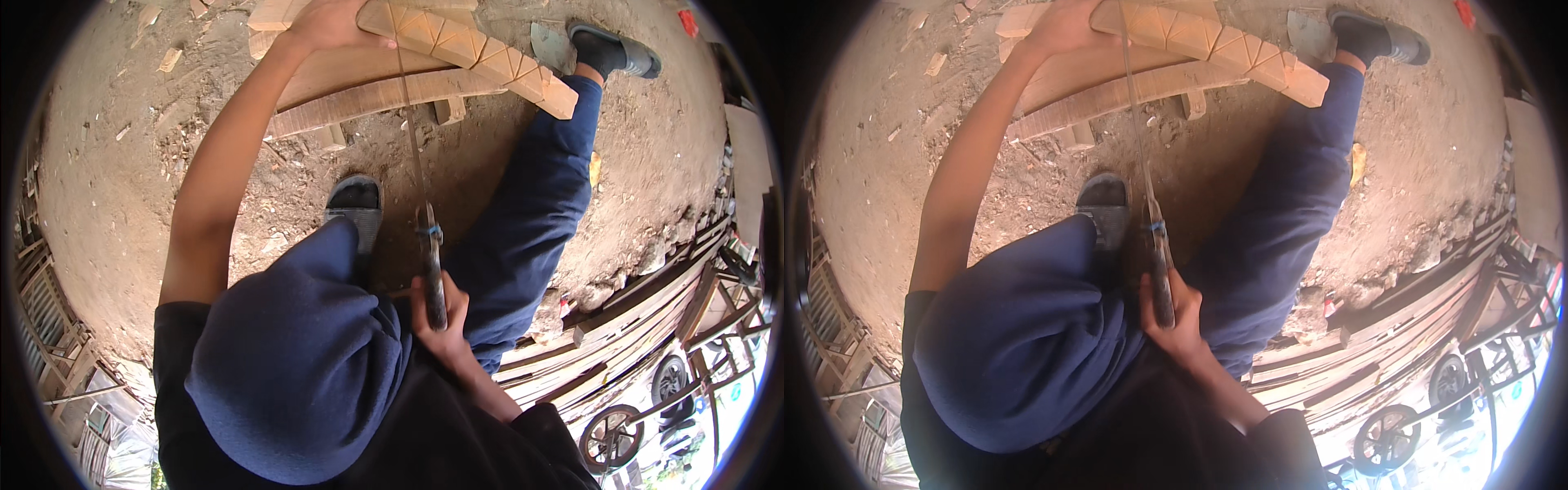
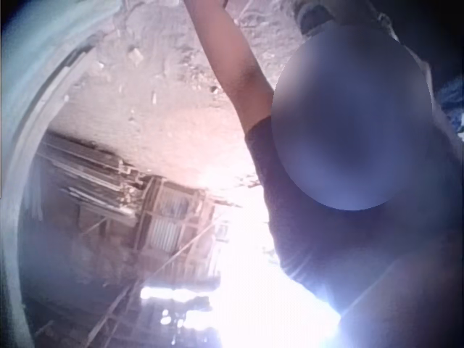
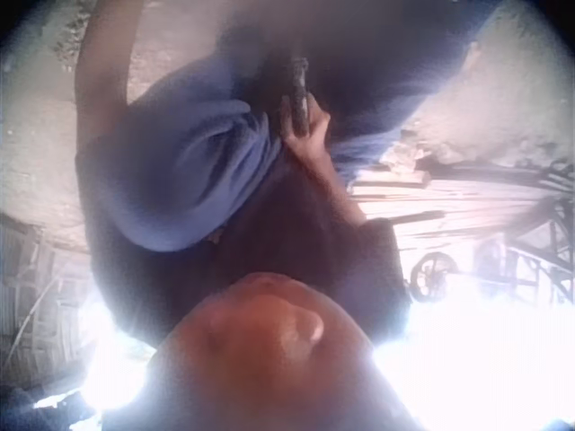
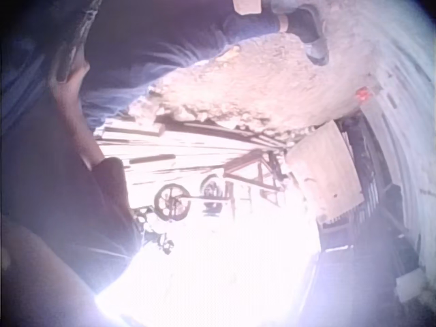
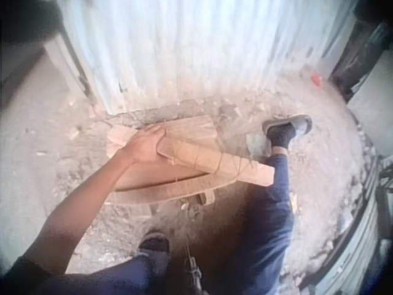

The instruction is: The person uses a hand saw to cut a piece of wood that is placed on a wooden support. They hold the wood steady with their left hand while sawing with their right hand, creating a straight cut along the marked line.

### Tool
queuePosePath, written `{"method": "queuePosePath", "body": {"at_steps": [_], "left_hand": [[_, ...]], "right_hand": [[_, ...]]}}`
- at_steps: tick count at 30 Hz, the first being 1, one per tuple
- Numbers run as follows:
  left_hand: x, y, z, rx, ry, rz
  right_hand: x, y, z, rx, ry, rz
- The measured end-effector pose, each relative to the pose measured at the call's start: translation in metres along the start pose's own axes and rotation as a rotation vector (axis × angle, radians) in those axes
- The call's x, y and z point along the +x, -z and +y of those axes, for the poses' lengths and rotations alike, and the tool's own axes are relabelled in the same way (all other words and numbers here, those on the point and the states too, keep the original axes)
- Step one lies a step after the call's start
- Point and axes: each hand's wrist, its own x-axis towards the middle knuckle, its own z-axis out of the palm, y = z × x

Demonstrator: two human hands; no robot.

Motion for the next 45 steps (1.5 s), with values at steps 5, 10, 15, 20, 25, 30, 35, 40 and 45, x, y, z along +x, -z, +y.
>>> {"method": "queuePosePath", "body": {"at_steps": [5, 10, 15, 20, 25, 30, 35, 40, 45], "left_hand": [[0.005, 0.007, 0.001, 0.047, -0.034, 0.002], [0.001, -0.026, -0.028, -0.175, -0.170, 0.177], [0.012, -0.012, -0.031, -0.389, 0.228, 0.090], [0.011, -0.021, -0.012, -0.279, 0.202, 0.248], [0.012, -0.020, -0.025, -0.329, 0.174, 0.249], [0.017, -0.019, -0.016, -0.320, 0.149, 0.274], [0.009, -0.017, -0.024, -0.290, 0.147, 0.302], [0.016, -0.014, -0.014, -0.289, 0.172, 0.252], [0.005, -0.010, -0.010, -0.309, 0.142, 0.248]], "right_hand": [[-0.004, 0.005, 0.000, -0.075, 0.063, -0.013], [-0.003, 0.006, 0.001, -0.027, 0.023, 0.016], [-0.002, 0.004, -0.004, -0.021, 0.009, -0.001], [-0.012, 0.013, -0.006, -0.033, 0.015, -0.023], [0.033, -0.014, -0.021, 0.038, -0.046, -0.017], [0.016, 0.005, -0.029, -0.075, 0.001, 0.017], [0.057, 0.003, -0.035, 0.003, 0.011, -0.034], [0.089, -0.002, -0.033, 0.011, 0.001, -0.005], [0.089, -0.013, -0.050, 0.012, -0.004, 0.026]]}}
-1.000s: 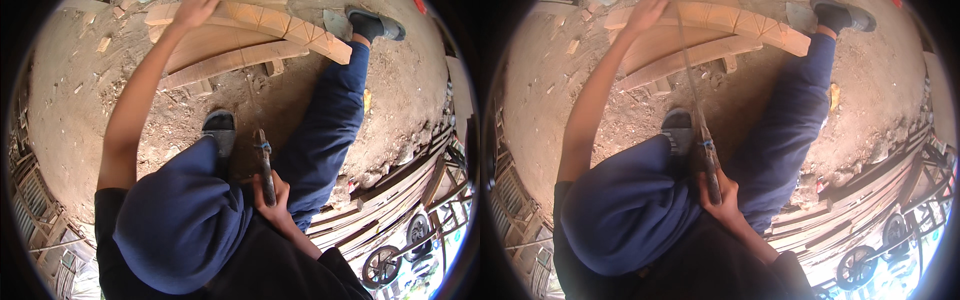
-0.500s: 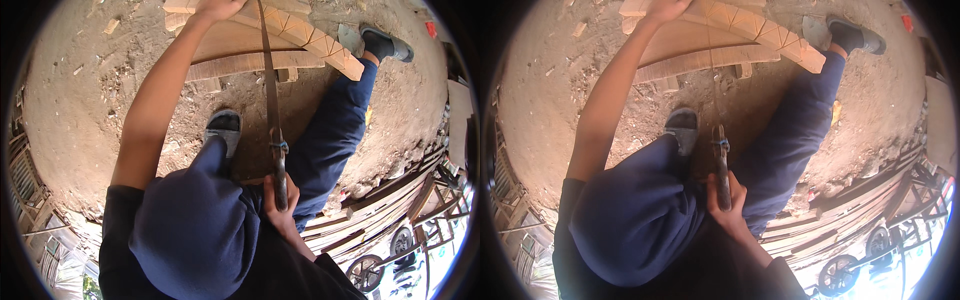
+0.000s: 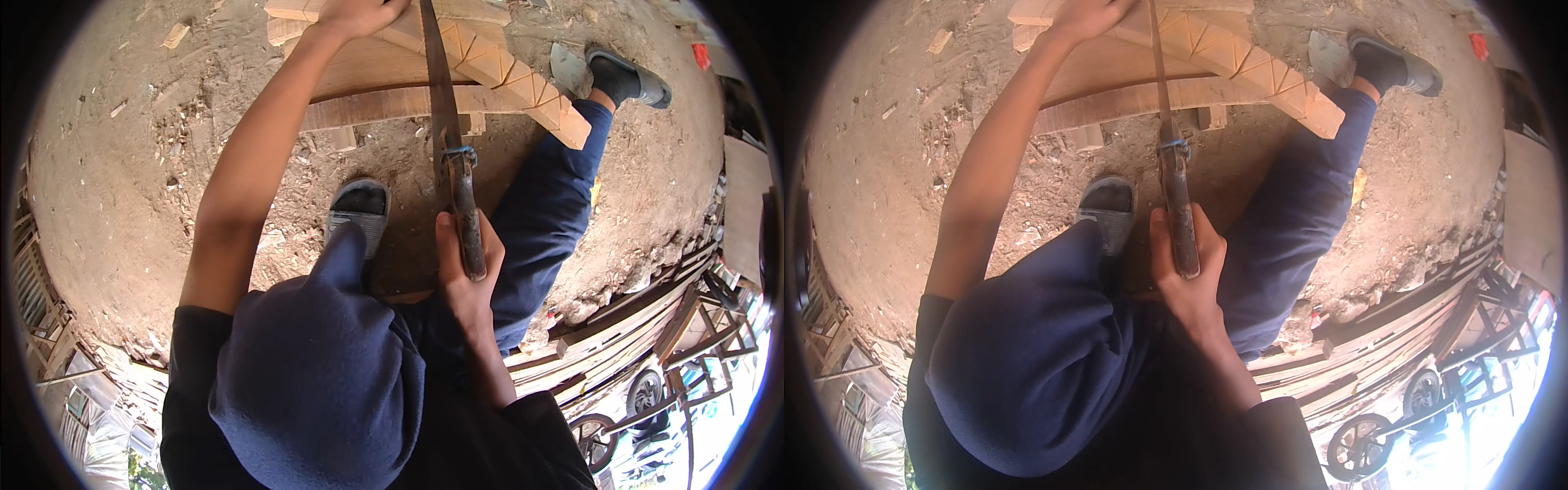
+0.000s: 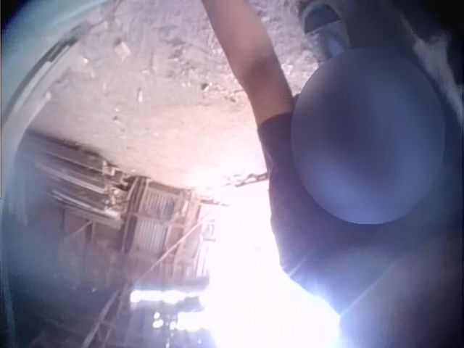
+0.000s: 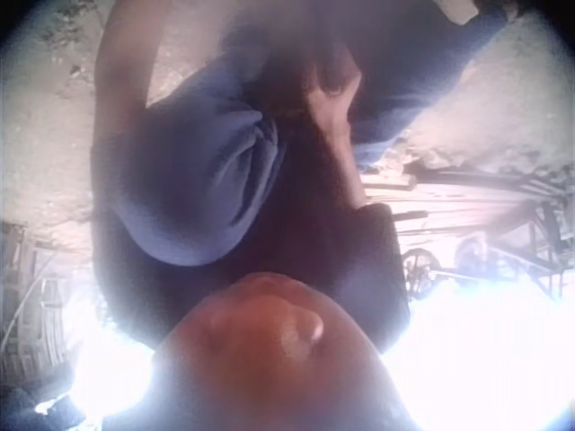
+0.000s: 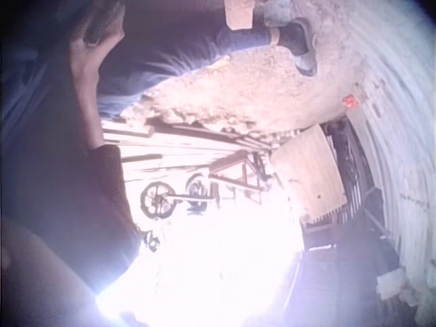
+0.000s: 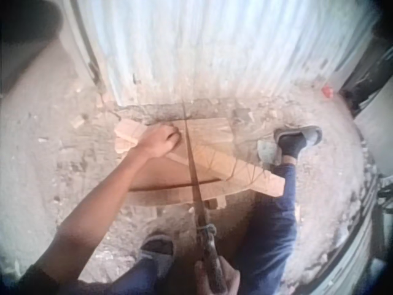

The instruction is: The person uses a hand saw to cut a piece of wood that is placed on a wooden support. They hold the wood steady with their left hand while sawing with their right hand, creating a straight cut along the marked line.

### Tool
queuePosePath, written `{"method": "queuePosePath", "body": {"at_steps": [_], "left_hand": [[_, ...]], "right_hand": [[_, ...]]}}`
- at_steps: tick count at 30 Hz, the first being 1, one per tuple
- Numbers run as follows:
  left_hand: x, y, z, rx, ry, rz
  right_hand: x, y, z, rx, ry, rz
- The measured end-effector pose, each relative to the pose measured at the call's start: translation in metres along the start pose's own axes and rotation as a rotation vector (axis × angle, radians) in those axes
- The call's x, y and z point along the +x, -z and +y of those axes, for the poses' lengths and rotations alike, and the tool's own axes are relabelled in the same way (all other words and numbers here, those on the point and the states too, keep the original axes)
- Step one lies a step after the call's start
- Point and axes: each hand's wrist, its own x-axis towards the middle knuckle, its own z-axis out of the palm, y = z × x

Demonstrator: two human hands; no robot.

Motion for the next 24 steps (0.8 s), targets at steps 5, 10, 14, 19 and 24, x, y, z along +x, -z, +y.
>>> {"method": "queuePosePath", "body": {"at_steps": [5, 10, 14, 19, 24], "left_hand": [[-0.004, -0.001, 0.007, 0.007, 0.013, -0.012], [-0.001, 0.004, 0.012, 0.008, 0.043, -0.029], [-0.005, 0.005, 0.015, 0.025, 0.088, -0.007], [-0.009, 0.002, 0.021, 0.005, 0.122, -0.015], [-0.002, 0.009, 0.026, -0.002, 0.140, -0.042]], "right_hand": [[0.018, -0.013, -0.017, 0.022, 0.010, 0.024], [0.022, -0.016, -0.028, -0.032, 0.049, 0.025], [0.003, -0.018, -0.028, -0.018, 0.011, 0.033], [0.004, -0.021, -0.026, 0.014, 0.042, 0.028], [0.033, -0.030, -0.025, 0.027, 0.084, 0.042]]}}
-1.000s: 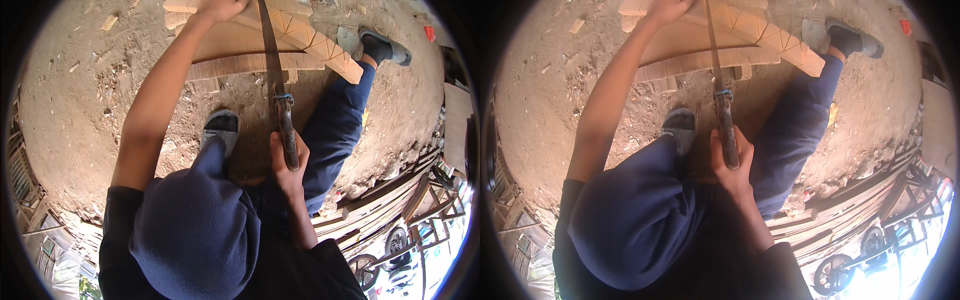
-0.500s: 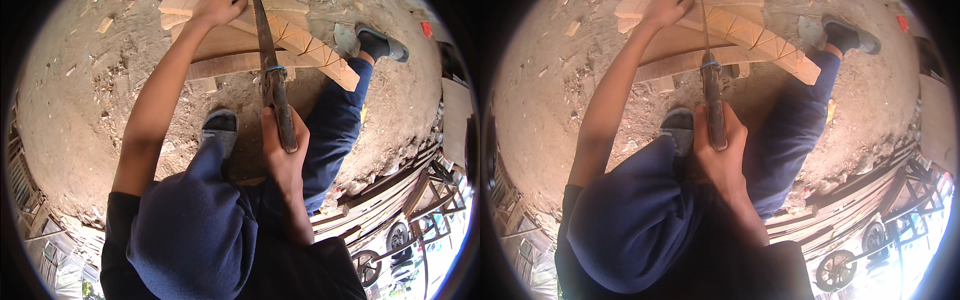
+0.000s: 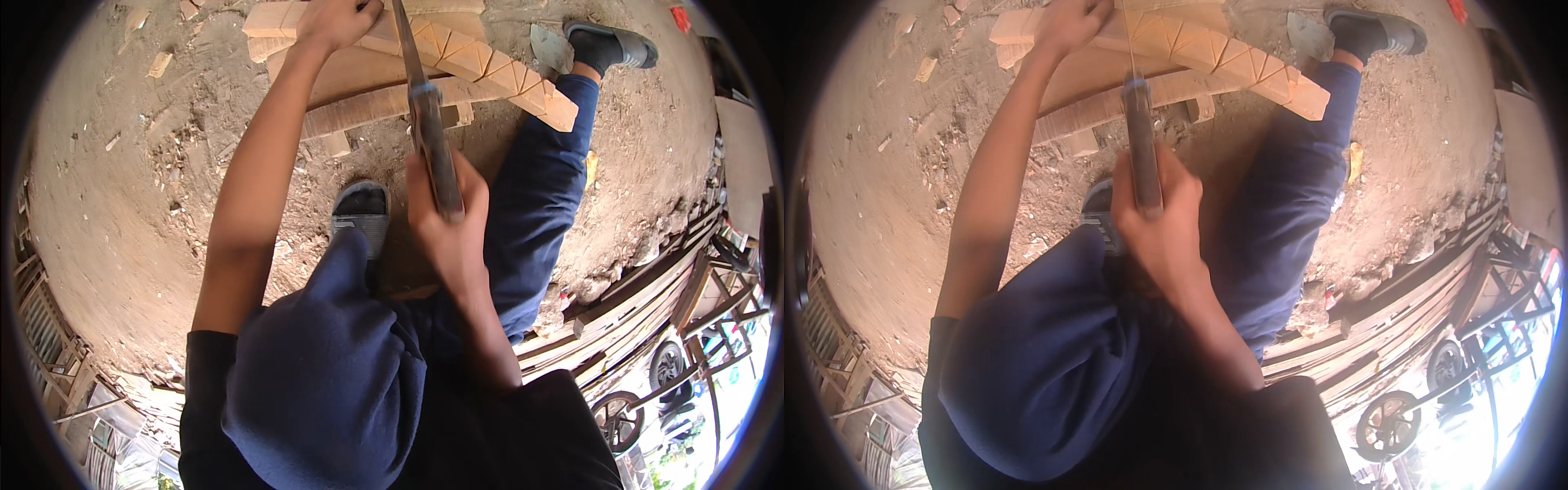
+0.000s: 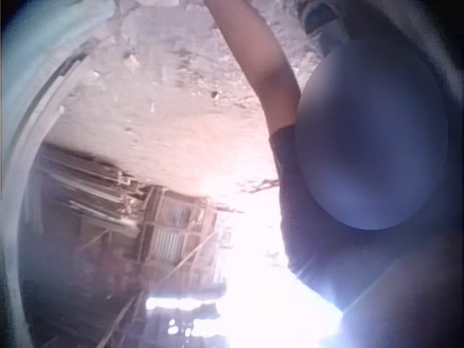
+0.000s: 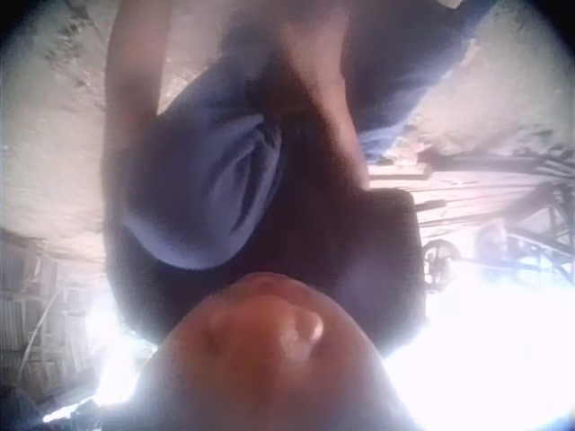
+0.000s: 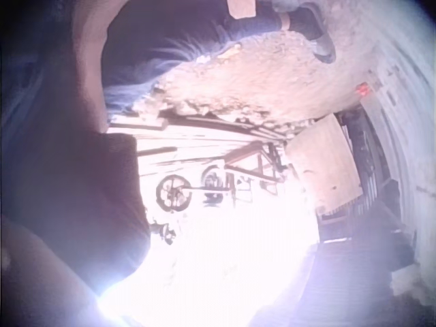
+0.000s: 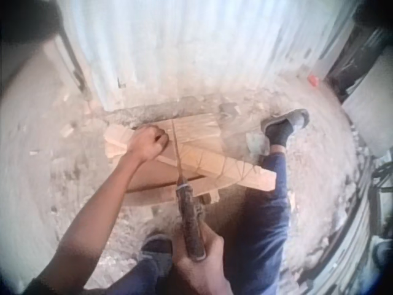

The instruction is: The person uses a hand saw to cut a piece of wood that is placed on a wooden support. They hold the wood steady with their left hand while sawing with their right hand, creating a straight cut along the marked line.

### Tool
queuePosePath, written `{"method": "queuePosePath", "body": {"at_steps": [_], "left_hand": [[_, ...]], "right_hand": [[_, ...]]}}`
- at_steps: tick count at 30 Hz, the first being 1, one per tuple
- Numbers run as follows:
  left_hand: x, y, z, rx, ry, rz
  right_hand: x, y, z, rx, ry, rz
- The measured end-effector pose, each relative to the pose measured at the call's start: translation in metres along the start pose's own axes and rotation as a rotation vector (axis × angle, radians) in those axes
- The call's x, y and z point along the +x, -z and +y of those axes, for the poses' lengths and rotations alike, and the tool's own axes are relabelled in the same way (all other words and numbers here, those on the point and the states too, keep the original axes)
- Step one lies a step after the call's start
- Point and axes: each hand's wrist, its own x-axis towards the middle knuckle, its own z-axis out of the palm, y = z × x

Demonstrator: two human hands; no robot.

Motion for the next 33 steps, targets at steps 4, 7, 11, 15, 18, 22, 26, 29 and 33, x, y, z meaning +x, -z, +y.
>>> {"method": "queuePosePath", "body": {"at_steps": [4, 7, 11, 15, 18, 22, 26, 29, 33], "left_hand": [[-0.005, -0.003, -0.003, 0.012, 0.013, 0.027], [-0.001, -0.008, -0.008, 0.021, -0.020, 0.007], [0.003, -0.008, -0.012, 0.005, -0.013, -0.019], [0.005, -0.011, -0.015, 0.011, -0.002, -0.008], [-0.004, -0.010, -0.009, 0.026, 0.003, -0.029], [0.002, -0.009, -0.010, 0.035, 0.018, -0.040], [0.000, -0.007, -0.007, 0.077, 0.026, -0.032], [0.004, -0.018, -0.019, 0.002, -0.161, 0.071], [0.007, -0.014, -0.019, 0.013, -0.074, -0.053]], "right_hand": [[-0.040, 0.017, 0.007, -0.067, -0.062, -0.023], [-0.010, 0.008, 0.007, -0.039, 0.068, -0.004], [0.020, -0.007, 0.005, 0.016, 0.080, -0.017], [-0.029, 0.017, 0.007, 0.002, -0.008, -0.013], [-0.012, 0.012, 0.009, 0.015, 0.043, -0.013], [0.026, -0.003, -0.004, -0.009, 0.091, 0.000], [-0.030, 0.015, 0.009, -0.030, 0.056, -0.003], [-0.018, 0.019, 0.012, 0.100, 0.050, 0.006], [0.032, 0.001, -0.006, -0.067, 0.111, -0.012]]}}
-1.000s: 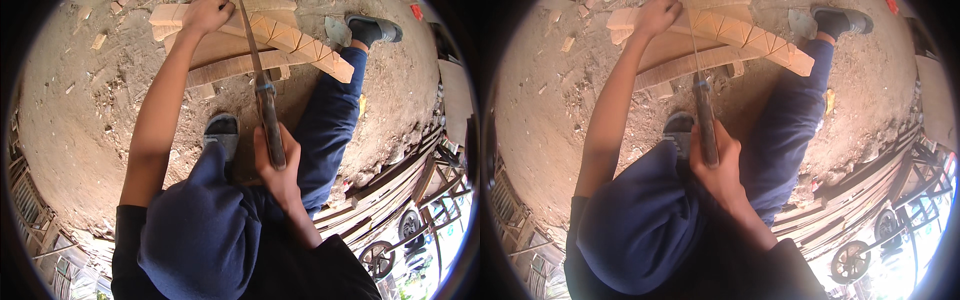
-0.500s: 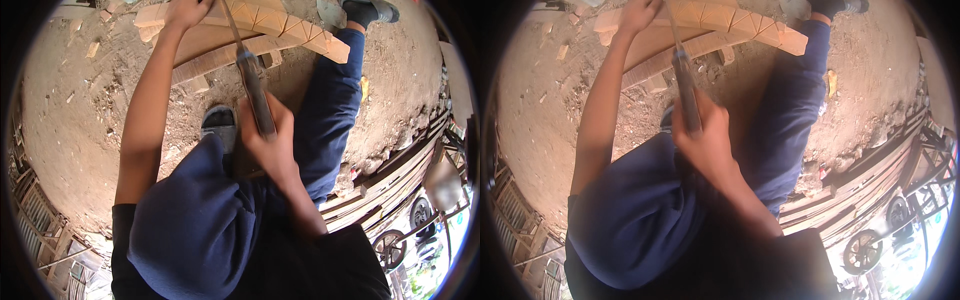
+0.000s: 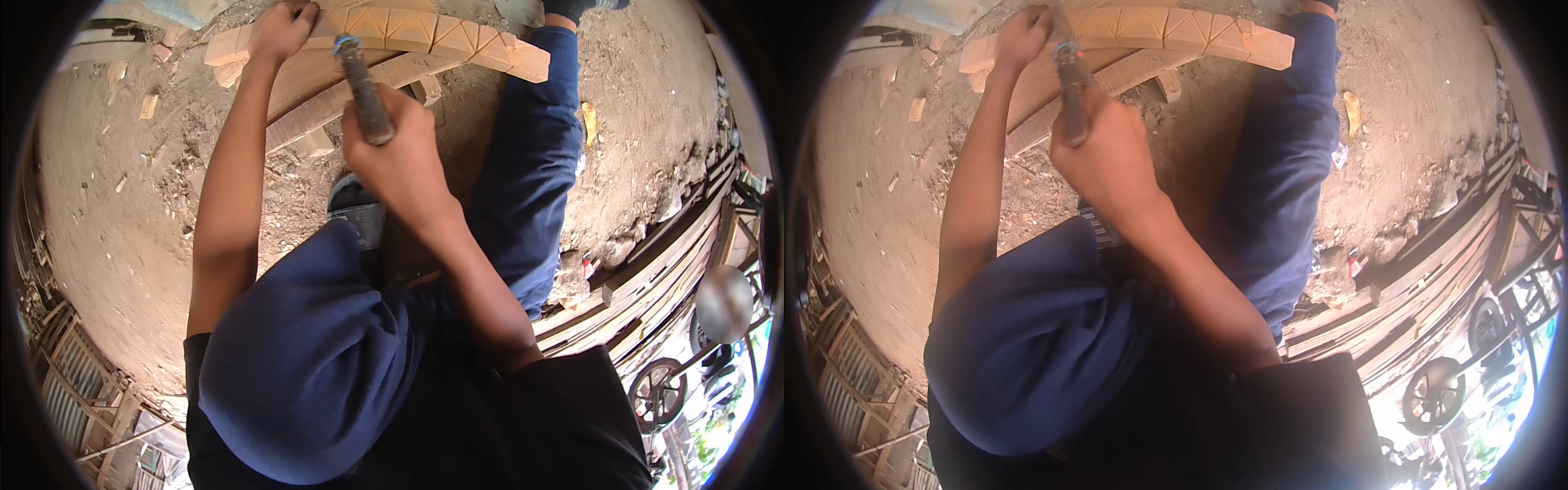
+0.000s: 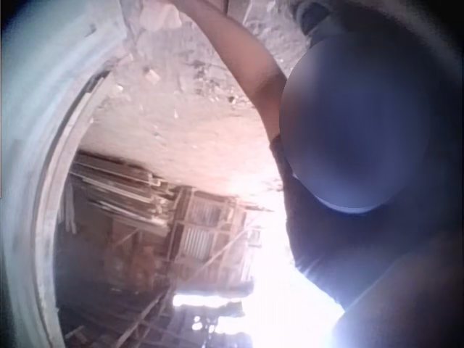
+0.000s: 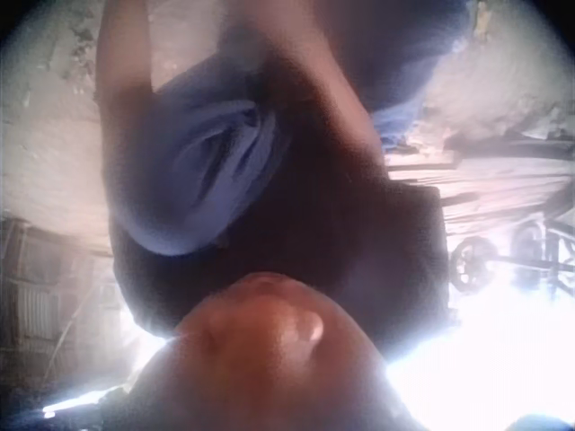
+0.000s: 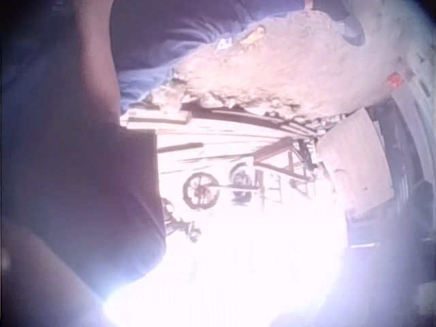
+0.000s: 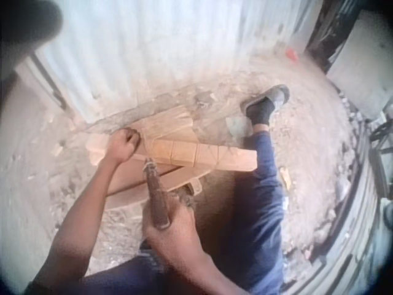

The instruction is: The person uses a hand saw to cut a piece of wood that is placed on a wooden support. They hold the wood steady with their left hand while sawing with their right hand, creating a straight cut along the marked line.

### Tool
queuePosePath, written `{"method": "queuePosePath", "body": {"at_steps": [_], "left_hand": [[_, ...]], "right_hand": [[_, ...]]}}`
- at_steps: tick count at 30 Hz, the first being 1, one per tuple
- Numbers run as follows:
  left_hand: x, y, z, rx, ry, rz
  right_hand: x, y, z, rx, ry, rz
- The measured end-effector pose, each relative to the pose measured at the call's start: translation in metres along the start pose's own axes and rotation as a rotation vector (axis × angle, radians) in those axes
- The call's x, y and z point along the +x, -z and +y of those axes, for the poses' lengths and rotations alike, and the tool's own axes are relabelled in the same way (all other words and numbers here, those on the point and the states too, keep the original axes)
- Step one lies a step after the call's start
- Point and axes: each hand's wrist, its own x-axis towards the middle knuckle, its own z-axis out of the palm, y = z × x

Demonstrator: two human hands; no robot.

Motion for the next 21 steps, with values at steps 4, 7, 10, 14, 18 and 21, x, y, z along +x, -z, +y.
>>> {"method": "queuePosePath", "body": {"at_steps": [4, 7, 10, 14, 18, 21], "left_hand": [[0.002, 0.002, -0.009, 0.104, 0.059, -0.012], [0.003, -0.002, -0.006, 0.100, 0.102, -0.003], [-0.004, 0.005, -0.007, 0.108, 0.153, 0.033], [-0.002, 0.000, -0.005, 0.091, 0.193, -0.026], [-0.002, 0.000, -0.005, 0.109, 0.127, 0.023], [-0.003, 0.007, -0.006, 0.078, 0.137, 0.043]], "right_hand": [[-0.049, 0.013, -0.001, 0.052, -0.044, 0.013], [-0.062, 0.027, 0.006, 0.076, -0.126, -0.014], [-0.018, 0.010, 0.004, 0.046, 0.022, 0.026], [-0.015, -0.007, 0.017, -0.018, 0.027, 0.048], [-0.064, 0.018, 0.018, 0.023, -0.032, 0.016], [-0.036, 0.015, 0.013, 0.043, 0.031, 0.008]]}}
